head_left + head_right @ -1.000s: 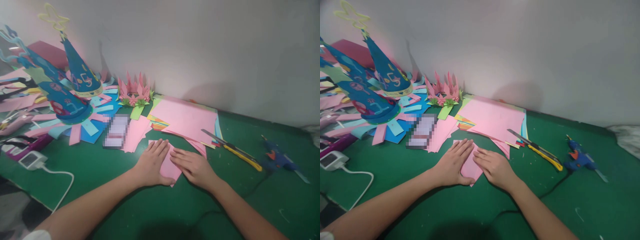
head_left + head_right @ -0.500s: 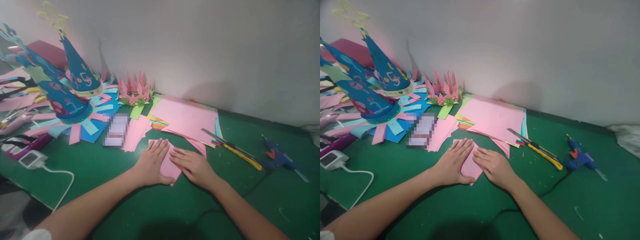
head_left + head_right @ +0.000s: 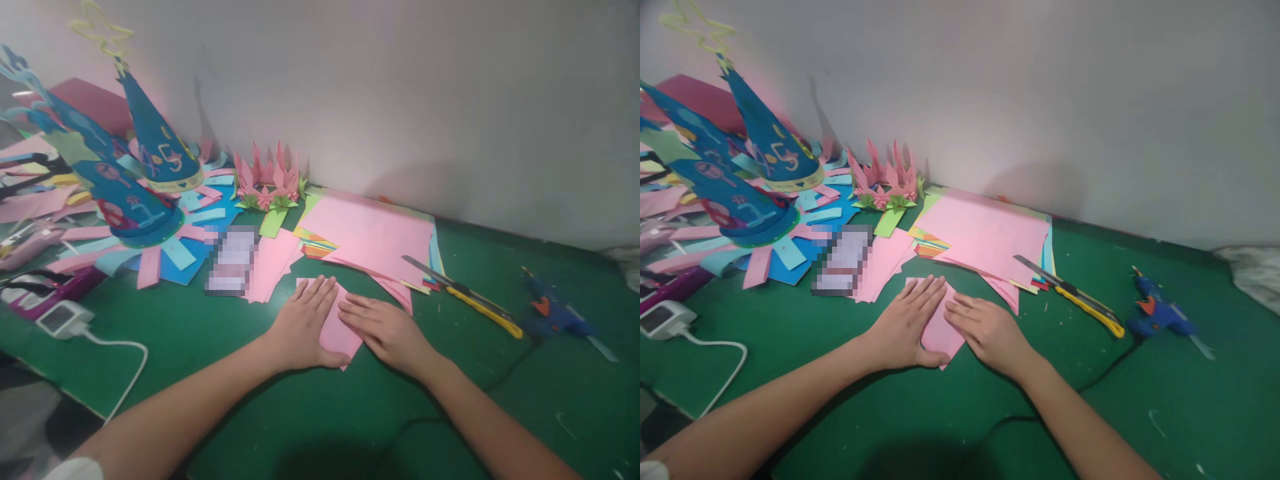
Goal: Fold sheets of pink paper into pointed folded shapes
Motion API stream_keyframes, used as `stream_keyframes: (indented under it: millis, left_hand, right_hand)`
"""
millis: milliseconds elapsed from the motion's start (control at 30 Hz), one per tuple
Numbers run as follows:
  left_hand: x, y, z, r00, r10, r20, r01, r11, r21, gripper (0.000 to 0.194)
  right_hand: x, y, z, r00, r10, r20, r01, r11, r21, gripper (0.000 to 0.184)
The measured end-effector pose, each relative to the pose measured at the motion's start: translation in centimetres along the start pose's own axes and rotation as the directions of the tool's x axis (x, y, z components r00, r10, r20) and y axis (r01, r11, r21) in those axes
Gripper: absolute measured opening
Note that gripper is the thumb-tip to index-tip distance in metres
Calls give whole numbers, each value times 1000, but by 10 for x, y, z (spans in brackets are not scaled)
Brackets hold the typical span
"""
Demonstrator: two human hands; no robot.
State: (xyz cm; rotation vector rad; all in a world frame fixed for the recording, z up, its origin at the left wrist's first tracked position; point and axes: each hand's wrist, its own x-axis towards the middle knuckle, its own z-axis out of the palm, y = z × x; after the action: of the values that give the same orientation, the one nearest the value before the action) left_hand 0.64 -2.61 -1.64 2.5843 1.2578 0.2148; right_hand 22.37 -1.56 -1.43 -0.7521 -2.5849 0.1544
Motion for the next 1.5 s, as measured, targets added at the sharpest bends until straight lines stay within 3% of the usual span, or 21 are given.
stream_keyframes:
  millis: [833, 1500]
  left_hand:
    - [2, 4, -6, 998, -36, -53, 31, 994, -101, 102]
    - [2, 0, -7, 998, 24, -54, -27, 999, -44, 106]
  right_hand:
    - [1, 0, -1, 1000, -8, -19, 7, 1000, -1, 30]
    - [3, -2, -3, 1000, 9, -11, -9, 1000, 1, 30]
